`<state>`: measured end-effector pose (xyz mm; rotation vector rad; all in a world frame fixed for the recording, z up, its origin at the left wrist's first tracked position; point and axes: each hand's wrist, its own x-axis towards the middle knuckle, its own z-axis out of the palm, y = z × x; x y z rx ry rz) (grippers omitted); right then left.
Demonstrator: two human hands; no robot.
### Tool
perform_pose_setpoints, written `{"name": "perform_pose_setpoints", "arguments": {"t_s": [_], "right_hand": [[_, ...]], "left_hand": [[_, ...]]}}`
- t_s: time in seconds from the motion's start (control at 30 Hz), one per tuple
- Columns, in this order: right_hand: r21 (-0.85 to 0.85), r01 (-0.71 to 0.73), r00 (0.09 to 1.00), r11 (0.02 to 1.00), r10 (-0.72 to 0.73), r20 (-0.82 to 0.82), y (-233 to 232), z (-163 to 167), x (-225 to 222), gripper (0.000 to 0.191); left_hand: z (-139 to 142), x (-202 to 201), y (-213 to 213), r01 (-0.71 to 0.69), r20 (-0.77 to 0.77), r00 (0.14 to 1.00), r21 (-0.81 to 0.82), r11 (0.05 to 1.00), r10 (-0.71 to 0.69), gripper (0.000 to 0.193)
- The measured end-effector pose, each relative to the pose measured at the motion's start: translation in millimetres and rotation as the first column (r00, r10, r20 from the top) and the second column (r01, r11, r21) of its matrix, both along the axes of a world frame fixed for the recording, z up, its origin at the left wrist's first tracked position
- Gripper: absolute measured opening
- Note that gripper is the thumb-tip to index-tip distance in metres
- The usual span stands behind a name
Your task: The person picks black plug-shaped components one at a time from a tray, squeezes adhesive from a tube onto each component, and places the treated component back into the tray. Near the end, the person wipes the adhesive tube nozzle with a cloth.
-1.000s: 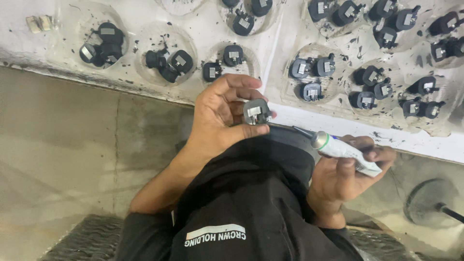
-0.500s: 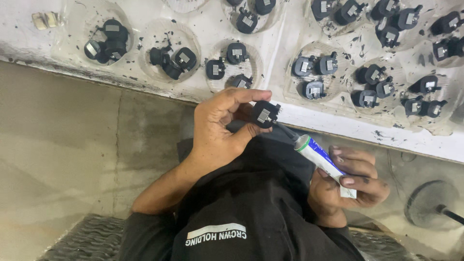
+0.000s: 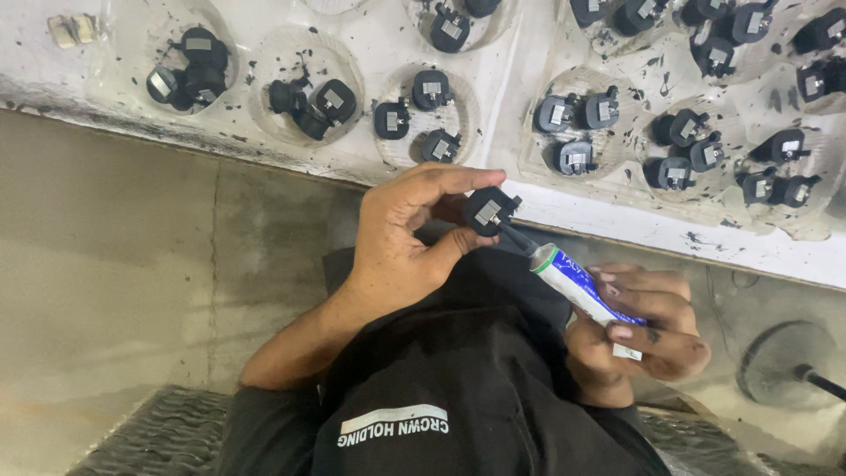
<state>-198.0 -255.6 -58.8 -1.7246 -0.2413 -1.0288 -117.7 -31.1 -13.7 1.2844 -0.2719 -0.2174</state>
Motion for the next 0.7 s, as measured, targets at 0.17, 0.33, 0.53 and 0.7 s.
{"name": "perform_pose_setpoints", "arguments": {"t_s": [0.17,0.33,0.53,0.7], "right_hand": [[-0.024,0.005,1.000,1.000,-0.004,0.019,1.8,4.0,3.6,0.036],[-0.029,0.027,0.999,0.999,-0.026,0.031,1.4,4.7,3.2,0.034],[-0.025,0.023,0.999,0.999,-0.022,0.037,-0.6,2.3,0.9,0.036],[-0.080,0.050,0.998,0.996,-0.046,0.051,-2.0,2.2,4.6,0.035]], "left_hand": [[-1.7,0.1,-0.7,0.018,-0.039,0.999,-0.030,0.999,-0.019,0.047],[-2.8,-1.1,-1.6,0.022,-0.050,0.998,-0.036,0.999,-0.024,0.048],[-3.1,-0.3,-3.1,0.022,-0.043,0.999,-0.027,0.999,-0.023,0.048],[-5.8,-2.3,-4.0,0.015,-0.026,1.000,-0.026,1.000,-0.015,0.047]]}}
